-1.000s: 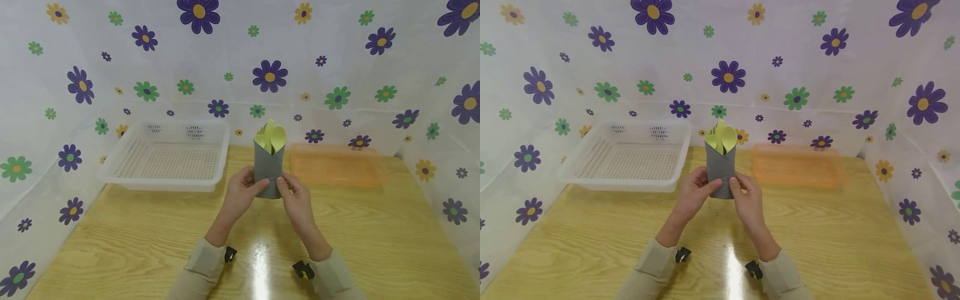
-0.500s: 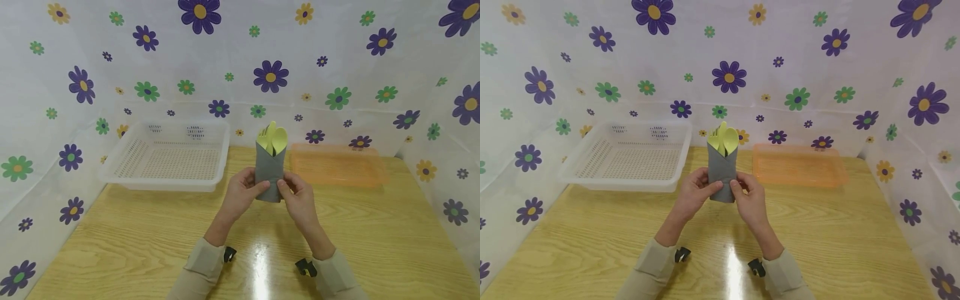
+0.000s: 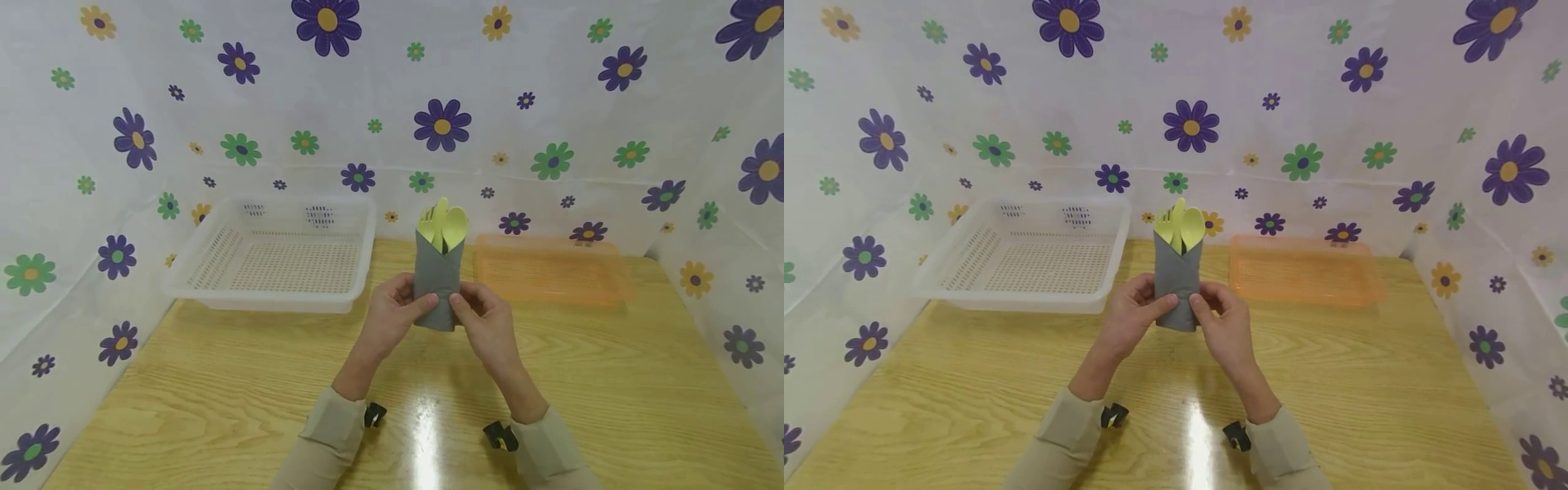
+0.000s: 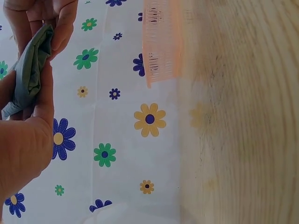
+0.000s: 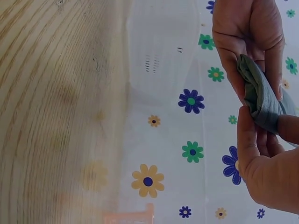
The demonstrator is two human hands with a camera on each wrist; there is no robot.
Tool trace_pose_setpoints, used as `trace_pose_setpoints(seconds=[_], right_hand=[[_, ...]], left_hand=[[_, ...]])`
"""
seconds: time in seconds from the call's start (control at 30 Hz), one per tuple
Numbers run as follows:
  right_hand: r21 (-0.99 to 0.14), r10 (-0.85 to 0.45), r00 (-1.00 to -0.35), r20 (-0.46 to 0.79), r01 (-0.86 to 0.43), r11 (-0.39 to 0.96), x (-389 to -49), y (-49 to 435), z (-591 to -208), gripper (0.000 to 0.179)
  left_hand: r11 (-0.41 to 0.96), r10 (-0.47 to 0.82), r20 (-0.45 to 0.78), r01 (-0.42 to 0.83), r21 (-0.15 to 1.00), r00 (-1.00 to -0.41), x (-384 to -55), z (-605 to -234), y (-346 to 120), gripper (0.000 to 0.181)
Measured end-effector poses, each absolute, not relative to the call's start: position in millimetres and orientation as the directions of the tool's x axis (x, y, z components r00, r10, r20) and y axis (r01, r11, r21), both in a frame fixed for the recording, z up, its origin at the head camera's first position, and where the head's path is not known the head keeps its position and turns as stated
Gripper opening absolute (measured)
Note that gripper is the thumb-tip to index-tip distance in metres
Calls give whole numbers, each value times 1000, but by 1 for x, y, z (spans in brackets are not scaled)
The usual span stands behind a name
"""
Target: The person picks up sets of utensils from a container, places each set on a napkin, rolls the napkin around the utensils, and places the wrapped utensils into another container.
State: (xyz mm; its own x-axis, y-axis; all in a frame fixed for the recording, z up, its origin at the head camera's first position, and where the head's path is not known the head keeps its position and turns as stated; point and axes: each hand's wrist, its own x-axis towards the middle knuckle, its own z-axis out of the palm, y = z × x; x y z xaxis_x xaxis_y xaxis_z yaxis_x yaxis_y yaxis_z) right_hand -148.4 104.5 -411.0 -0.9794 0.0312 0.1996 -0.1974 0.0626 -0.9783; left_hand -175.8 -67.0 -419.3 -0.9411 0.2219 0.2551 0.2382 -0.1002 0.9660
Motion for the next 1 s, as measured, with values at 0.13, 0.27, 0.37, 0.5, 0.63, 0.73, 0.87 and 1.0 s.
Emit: trace_pose_setpoints(seconds=[0.13, 0.27, 0.37, 0.5, 0.63, 0.73, 0.87, 1.0], right_hand=[[-975, 3, -976, 218, -217, 52, -149, 104, -411, 24], [-969, -44, -969, 242, -244, 34, -147, 103, -409, 24], [-966, -72, -964, 256, -258, 19, -145, 102, -408, 24], [-966, -73, -964, 258, -258, 0, -143, 100, -409, 25], [-969, -60, -967, 247, -247, -4, -143, 102, -410, 23], [-971, -67, -968, 240, -240, -8, -143, 103, -411, 22], [-971, -92, -967, 239, -239, -14, -144, 104, -411, 21], [-970, -104, -964, 243, -243, -17, -143, 105, -409, 21]], left_hand=[[-109, 221, 268, 249, 962, -938, -176, -418, -71, 32], [-118, 234, 262, 240, 963, -936, -175, -416, -78, 32], [-102, 203, 247, 230, 968, -948, -175, -413, -88, 32], [-71, 119, 237, 230, 971, -964, -179, -405, -106, 31], [-16, 67, 214, 214, 977, -974, -191, -393, -127, 33], [66, 25, 167, 169, 983, -986, -204, -385, -146, 37], [195, -26, 91, 84, 977, -996, -224, -379, -171, 44], [306, -44, -10, -23, 952, -999, -244, -380, -190, 49]])
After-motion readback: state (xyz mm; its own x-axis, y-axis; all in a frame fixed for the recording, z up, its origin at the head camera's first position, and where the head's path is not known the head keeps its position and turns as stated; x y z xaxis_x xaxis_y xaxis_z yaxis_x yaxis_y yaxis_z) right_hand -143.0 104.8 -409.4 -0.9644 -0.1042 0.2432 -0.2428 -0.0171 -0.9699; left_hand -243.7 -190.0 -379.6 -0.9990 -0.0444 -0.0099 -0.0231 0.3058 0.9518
